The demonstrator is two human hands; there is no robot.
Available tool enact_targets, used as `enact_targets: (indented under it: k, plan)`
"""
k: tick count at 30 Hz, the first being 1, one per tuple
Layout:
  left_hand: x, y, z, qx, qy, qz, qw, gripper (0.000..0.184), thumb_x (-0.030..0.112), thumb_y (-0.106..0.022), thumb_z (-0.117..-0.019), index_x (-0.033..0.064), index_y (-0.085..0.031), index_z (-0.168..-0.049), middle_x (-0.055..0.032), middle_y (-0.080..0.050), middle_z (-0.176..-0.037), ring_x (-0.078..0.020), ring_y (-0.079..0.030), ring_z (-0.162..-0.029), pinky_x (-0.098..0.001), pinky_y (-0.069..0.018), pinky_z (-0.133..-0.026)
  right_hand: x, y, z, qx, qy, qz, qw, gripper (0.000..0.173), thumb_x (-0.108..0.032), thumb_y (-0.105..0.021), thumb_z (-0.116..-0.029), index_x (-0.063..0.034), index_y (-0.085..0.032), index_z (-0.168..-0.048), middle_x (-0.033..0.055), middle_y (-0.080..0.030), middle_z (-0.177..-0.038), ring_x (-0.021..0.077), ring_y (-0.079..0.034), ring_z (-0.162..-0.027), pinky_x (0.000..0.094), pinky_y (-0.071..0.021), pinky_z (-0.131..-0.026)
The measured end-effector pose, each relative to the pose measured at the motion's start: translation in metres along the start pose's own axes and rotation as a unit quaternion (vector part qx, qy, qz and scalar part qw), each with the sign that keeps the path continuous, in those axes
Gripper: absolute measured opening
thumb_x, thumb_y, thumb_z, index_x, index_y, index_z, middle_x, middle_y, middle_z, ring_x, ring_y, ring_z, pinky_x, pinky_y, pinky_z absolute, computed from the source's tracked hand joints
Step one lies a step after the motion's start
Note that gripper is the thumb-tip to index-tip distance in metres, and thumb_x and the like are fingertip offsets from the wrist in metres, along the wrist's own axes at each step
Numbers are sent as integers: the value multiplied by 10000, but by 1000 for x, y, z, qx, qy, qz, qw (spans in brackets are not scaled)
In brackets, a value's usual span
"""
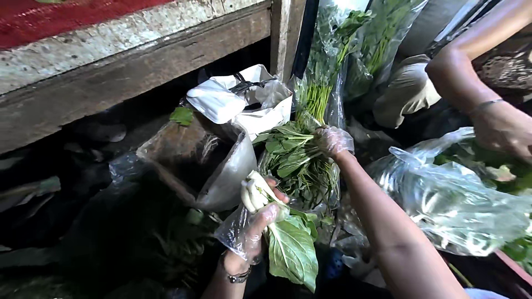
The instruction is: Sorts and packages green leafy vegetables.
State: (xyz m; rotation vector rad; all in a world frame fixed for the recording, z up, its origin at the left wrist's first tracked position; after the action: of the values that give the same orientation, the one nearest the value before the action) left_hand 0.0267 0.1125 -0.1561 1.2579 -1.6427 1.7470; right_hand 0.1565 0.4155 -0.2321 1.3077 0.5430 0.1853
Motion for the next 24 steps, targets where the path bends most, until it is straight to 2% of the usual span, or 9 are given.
enact_targets:
  k: [2, 4, 6, 8, 12, 15, 19, 21, 24]
  plan:
    - [-1, 0, -1, -2, -6, -5, 1000, 607, 385, -833, -809, 95, -569, -1271, -1, -734, -1035, -144, -711, -964, -330, -596, -888, -15, 22, 16, -20, 0, -78, 997, 285, -298, -649, -997, -210, -735, -1254, 156, -719, -1223, 385, -649, -1184, 673, -451, -1014]
    - [-1, -1, -2, 0, -8, -10, 1000, 622, 395, -839, -797, 94, -562, -1266, 9, -729, -1036, -143, -707, -972, -337, -595, -894, -27, 45, 38, 40, 63, -255, 964, 251, -207, -679, -990, -79, -738, -1198, 152, -742, -1107, 279, -699, -1057, 527, -522, -987]
    - [-1, -1, -2, 0, -12, -20, 1000, 644, 424, -837, -798, 91, -557, -1273, 12, -728, -1046, -139, -704, -982, -334, -591, -900, -32, 67, 61, 137, 144, -449, 871, 181, -128, -675, -948, -6, -704, -1078, 60, -735, -1006, 109, -696, -913, 336, -593, -869]
    - [-1, 0, -2, -1, -19, -32, 999, 658, 432, -828, -805, 70, -543, -1275, 6, -726, -1051, -135, -699, -990, -325, -590, -897, -33, 103, 96, 226, 187, -535, 792, 170, -141, -612, -983, -12, -659, -1084, 20, -744, -1051, 91, -705, -946, 327, -604, -869]
    - [-5, -3, -1, 3, -9, -69, 998, 706, 378, -828, -821, -9, -492, -1306, -11, -725, -1070, -119, -696, -999, -299, -579, -902, -51, 177, 191, 325, 195, -403, 833, 255, -186, -462, -1083, -27, -610, -1217, -78, -680, -913, -15, -659, -759, 216, -598, -716]
    - [-5, -15, 0, 9, 15, -120, 993, 802, 404, -844, -781, -63, -472, -1317, 1, -716, -1082, -68, -685, -1003, -256, -572, -900, -98, 153, 235, 181, 201, -304, 914, 305, -239, -544, -1036, -84, -711, -1240, 8, -714, -1009, 37, -638, -809, 267, -566, -732]
    - [-5, -22, 14, 46, 26, -167, 985, 957, 567, -841, -707, -116, -460, -1259, 60, -656, -1064, 85, -603, -991, -134, -501, -900, -144, 92, 248, 74, 181, -317, 928, 339, -184, -484, -1032, -86, -730, -1244, 121, -679, -1069, 177, -641, -972, 373, -527, -866]
    - [-9, -19, 16, 47, 17, -177, 983, 957, 586, -830, -715, -125, -474, -1248, 56, -660, -1060, 91, -602, -990, -131, -502, -901, -147, 76, 248, 126, 175, -407, 888, 320, -109, -523, -992, -18, -721, -1227, 127, -686, -1057, 143, -632, -961, 320, -514, -866]
    - [-7, -17, 15, 41, 10, -204, 978, 1003, 632, -812, -708, -138, -476, -1256, 44, -661, -1077, 101, -592, -1014, -121, -491, -918, -140, 62, 247, 219, 198, -574, 764, 242, 9, -602, -928, 98, -628, -1152, 33, -700, -970, 16, -658, -860, 201, -578, -789]
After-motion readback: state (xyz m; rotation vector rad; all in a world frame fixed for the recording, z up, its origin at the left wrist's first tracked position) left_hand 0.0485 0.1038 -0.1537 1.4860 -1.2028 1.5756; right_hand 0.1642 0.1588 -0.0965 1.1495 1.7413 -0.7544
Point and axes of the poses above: each hand's wrist, its own z-axis away from the middle knuckle, its own y-axis out of the back of the hand, x = y × z, the point moved 7 cm from there along -z, towards the middle knuckle
